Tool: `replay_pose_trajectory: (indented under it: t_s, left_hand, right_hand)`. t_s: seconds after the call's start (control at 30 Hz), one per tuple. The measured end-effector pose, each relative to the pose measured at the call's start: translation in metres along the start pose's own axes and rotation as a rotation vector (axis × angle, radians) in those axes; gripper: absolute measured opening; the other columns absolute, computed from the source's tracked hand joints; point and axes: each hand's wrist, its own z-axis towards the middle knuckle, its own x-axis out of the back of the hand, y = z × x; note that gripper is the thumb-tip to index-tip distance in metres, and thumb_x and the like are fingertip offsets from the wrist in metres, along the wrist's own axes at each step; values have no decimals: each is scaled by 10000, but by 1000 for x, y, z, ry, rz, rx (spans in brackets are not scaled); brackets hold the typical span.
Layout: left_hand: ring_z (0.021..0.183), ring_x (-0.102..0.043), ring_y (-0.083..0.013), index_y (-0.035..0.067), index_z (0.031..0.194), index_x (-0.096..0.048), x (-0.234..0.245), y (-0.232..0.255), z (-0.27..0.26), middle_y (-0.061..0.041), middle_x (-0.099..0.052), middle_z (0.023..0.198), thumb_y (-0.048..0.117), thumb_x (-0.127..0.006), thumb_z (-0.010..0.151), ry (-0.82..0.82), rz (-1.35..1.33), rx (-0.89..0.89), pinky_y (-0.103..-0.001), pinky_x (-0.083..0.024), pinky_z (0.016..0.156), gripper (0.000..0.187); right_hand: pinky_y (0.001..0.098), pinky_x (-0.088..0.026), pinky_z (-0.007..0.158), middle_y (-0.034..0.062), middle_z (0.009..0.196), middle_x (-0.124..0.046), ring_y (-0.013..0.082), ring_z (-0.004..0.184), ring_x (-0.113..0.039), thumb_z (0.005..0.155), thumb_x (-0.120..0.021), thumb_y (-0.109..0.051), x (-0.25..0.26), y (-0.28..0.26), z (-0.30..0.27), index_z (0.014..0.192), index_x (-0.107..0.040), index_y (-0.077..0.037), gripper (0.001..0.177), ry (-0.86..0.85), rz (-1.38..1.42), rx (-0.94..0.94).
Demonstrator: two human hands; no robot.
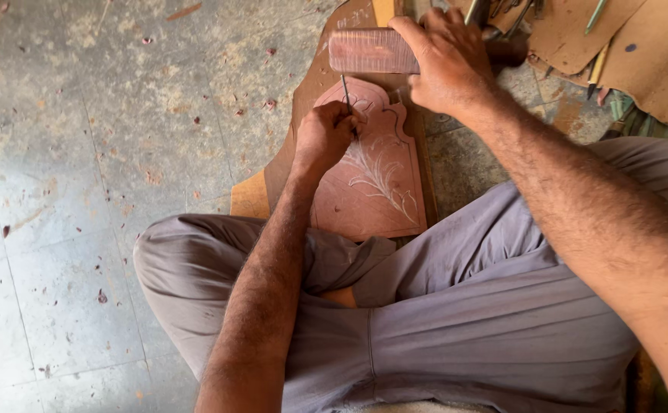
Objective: The person carves a floral pattern into a shaped wooden panel using a chisel and a wooden mallet. They tap the chisel with the mallet to remove small shavings of wood, following pre-drawn lines across the surface of the piece.
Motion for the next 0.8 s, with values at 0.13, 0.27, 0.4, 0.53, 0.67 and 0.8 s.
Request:
replay_pose_trajectory:
  t_s: [0.13,0.27,0.4,0.53,0.67,0.8]
  left_hand:
    - [751,-716,-48,20,967,-747,-2,-1,3,-19,-791,864,16,-623,967,-18,-87,25,-252,-614,707,124]
    - [713,-711,-74,21,971,-776,-1,0,0,-40,-778,814,27,-651,944,20,103,-38,-262,-585,682,128]
    - [711,-723,-84,5,973,-759,-1,-16,2,-46,-778,806,41,-642,952,-20,73,-11,-259,-590,655,125]
    - [705,-671,-150,-50,1020,-750,7,-23,-9,-108,-744,827,99,-721,993,-231,-234,95,-299,-569,636,154]
    - [762,-753,-168,-16,1102,-713,61,2,-34,-92,-775,899,147,-696,972,-338,-334,155,-296,-646,703,209]
    - [804,-749,-143,-19,1135,-709,88,17,-54,-81,-774,933,163,-673,992,-161,-290,146,-268,-636,737,234]
  right_hand:
    - [484,-541,936,208,1279,-564,331,1165,-584,845,-856,-137,-3,0,2,1664,-280,-132,1001,-57,235,-197]
    - [564,-459,1012,163,1261,-601,355,1252,-532,663,-884,-39,-1,4,0,1503,-476,-168,943,18,-158,87]
    - [557,-465,986,235,1290,-542,385,1235,-506,765,-854,-51,3,2,3,1570,-384,-97,934,-84,18,-11]
    - [541,-474,969,190,1335,-568,358,1222,-539,640,-812,56,6,-7,-6,1513,-463,-129,958,-119,-17,14]
    - [469,-561,899,163,1308,-576,322,1136,-594,752,-768,32,6,-3,-3,1567,-446,-190,903,-270,178,-269]
    - [506,-527,952,171,1278,-617,342,1178,-598,743,-849,-19,13,8,6,1541,-464,-133,893,-192,96,-193]
